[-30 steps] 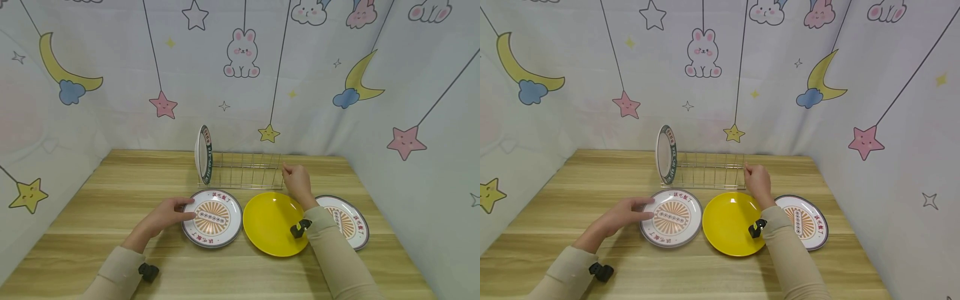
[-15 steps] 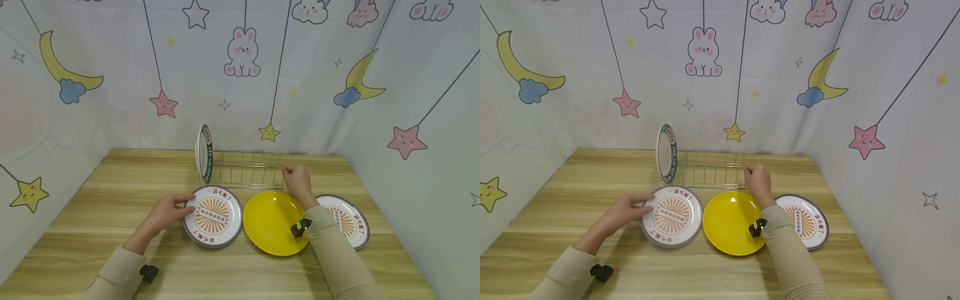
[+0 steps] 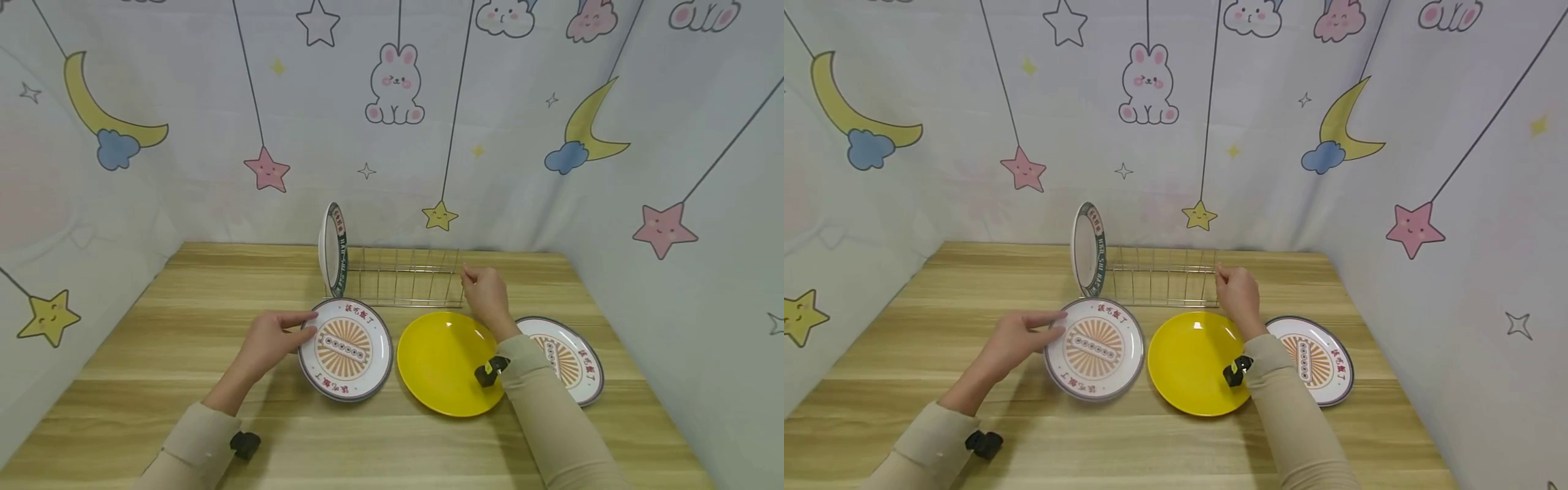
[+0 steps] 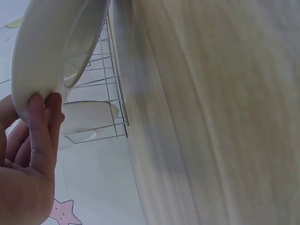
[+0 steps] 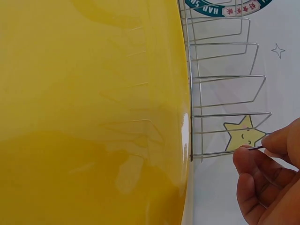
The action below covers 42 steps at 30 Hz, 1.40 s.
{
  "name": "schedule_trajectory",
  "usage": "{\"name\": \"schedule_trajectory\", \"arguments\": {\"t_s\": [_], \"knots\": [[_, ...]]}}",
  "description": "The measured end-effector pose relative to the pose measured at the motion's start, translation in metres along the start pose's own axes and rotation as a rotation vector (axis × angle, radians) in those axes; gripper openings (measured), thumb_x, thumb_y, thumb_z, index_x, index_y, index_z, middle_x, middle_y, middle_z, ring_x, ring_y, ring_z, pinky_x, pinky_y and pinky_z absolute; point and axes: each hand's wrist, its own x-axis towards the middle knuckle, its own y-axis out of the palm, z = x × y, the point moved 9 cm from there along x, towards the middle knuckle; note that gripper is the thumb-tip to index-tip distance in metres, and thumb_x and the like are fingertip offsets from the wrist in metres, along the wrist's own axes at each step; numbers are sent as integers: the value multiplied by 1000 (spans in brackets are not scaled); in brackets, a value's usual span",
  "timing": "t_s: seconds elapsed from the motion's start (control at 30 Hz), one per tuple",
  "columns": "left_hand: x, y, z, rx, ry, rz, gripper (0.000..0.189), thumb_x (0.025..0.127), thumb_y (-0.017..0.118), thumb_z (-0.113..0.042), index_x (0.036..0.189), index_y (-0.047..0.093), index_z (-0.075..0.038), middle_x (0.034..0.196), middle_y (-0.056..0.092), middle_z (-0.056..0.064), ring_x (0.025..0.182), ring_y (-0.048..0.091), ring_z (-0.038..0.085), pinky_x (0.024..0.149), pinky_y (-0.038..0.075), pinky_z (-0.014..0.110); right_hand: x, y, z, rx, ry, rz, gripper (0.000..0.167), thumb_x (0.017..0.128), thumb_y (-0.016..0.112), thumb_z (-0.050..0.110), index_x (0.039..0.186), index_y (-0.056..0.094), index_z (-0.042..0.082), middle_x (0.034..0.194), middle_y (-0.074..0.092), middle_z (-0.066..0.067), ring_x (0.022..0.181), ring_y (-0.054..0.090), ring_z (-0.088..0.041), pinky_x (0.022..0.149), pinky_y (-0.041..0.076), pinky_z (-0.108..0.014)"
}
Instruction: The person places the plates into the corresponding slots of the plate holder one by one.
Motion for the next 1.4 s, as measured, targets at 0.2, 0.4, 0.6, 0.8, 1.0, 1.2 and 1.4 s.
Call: {"name": "schedule_trajectory", "arguments": {"t_s": [0.2, 0.4, 0.6, 0.8, 1.0, 1.2, 1.4], "knots": [[-1, -6, -3, -2, 23, -79, 30, 89, 74, -17, 118, 73, -8, 120, 67, 17, 79, 69, 17, 63, 59, 28, 1, 0, 1, -10, -11, -9, 30, 100, 59, 16, 128, 64, 7, 98, 73, -15, 46, 41, -14, 41, 33, -22], [-3, -11, -10, 20, 58, -133, 25, 91, 71, -14, 115, 74, -8, 117, 69, 15, 76, 67, 17, 59, 56, 26, 2, -2, 2, -10, -26, -43, 29, 98, 62, 12, 125, 66, 6, 97, 74, -12, 44, 41, -13, 40, 32, -23], [-4, -12, -14, -23, 79, -156, 24, 91, 70, -13, 114, 74, -6, 115, 69, 16, 80, 70, 18, 61, 59, 26, 0, -2, 3, -7, -20, -17, 29, 100, 60, 15, 127, 65, 8, 97, 73, -14, 45, 41, -13, 40, 32, -23], [-6, -14, -20, -44, 113, -184, 24, 92, 70, -12, 114, 74, -6, 108, 72, 14, 80, 71, 20, 61, 59, 27, -1, -1, 2, 5, -15, 0, 30, 101, 58, 16, 129, 64, 7, 93, 73, -16, 44, 40, -12, 40, 32, -22], [-9, -21, -28, -34, 155, -242, 27, 90, 71, -9, 116, 73, -7, 100, 74, 15, 78, 71, 21, 59, 58, 25, -1, -1, 1, -5, -22, -6, 30, 100, 59, 17, 128, 64, 7, 94, 73, -15, 43, 38, -12, 39, 31, -22], [-11, -28, -34, -23, 181, -300, 29, 89, 72, -10, 118, 72, -6, 95, 74, 14, 76, 70, 19, 58, 57, 23, -2, -2, 3, 2, -28, -11, 30, 100, 59, 14, 128, 64, 6, 93, 73, -16, 43, 38, -12, 39, 31, -22], [-12, -34, -38, -38, 169, -351, 26, 89, 73, -12, 113, 74, -4, 93, 75, 12, 75, 69, 16, 59, 57, 21, -2, -2, 2, 7, -19, -12, 29, 100, 60, 15, 128, 65, 7, 95, 73, -15, 45, 40, -12, 40, 32, -23]]}}
